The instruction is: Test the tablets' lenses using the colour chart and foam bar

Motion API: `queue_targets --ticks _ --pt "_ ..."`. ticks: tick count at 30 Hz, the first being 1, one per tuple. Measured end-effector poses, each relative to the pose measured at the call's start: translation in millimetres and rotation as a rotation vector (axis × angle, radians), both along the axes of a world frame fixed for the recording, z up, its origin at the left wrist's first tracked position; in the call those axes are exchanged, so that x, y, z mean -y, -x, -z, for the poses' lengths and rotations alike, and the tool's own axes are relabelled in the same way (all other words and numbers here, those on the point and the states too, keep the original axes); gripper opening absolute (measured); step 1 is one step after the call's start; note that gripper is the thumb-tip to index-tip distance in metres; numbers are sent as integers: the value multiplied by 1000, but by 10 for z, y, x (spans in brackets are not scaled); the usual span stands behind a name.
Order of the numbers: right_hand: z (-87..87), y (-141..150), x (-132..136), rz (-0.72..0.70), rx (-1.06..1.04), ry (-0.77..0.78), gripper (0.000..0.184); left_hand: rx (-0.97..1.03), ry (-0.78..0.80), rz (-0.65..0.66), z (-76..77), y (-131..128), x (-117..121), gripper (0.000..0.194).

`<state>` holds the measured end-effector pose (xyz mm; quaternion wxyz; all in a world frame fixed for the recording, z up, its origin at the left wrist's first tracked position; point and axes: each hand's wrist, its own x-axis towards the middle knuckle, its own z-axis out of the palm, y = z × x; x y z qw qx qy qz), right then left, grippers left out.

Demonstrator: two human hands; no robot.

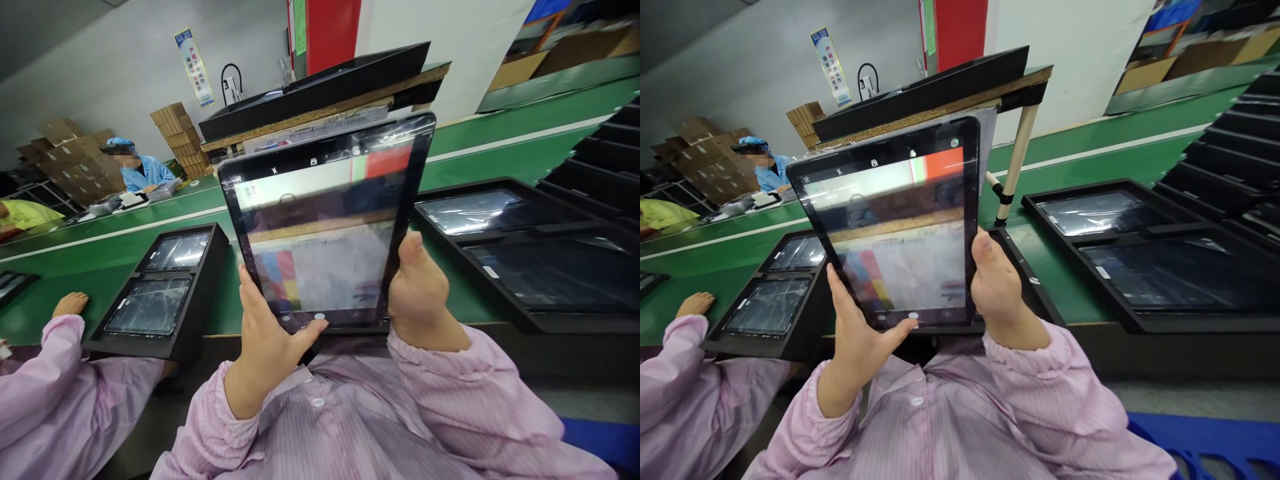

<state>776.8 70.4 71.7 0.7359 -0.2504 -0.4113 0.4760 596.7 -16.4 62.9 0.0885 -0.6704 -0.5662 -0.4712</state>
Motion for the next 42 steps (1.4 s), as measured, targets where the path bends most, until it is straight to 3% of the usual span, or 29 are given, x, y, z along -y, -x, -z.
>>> queue_targets --ticks 9,14,22,32,38,42 --pt "-98 28 -14 -166 49 -142 44 -32 -8 27 13 8 -49 138" --pt "-104 31 -25 -33 21 -115 37 -39 -9 17 10 -3 -57 138" --pt "-87 39 -45 -145 -20 -118 42 -35 -17 19 15 -13 -68 137" --pt "17 34 -108 -1 21 -90 35 46 46 42 75 38 -115 137" --pt "25 96 -207 -180 21 -79 49 73 96 28 140 56 -212 137" --pt "79 105 -261 -143 49 -71 47 77 118 31 162 59 -244 136"
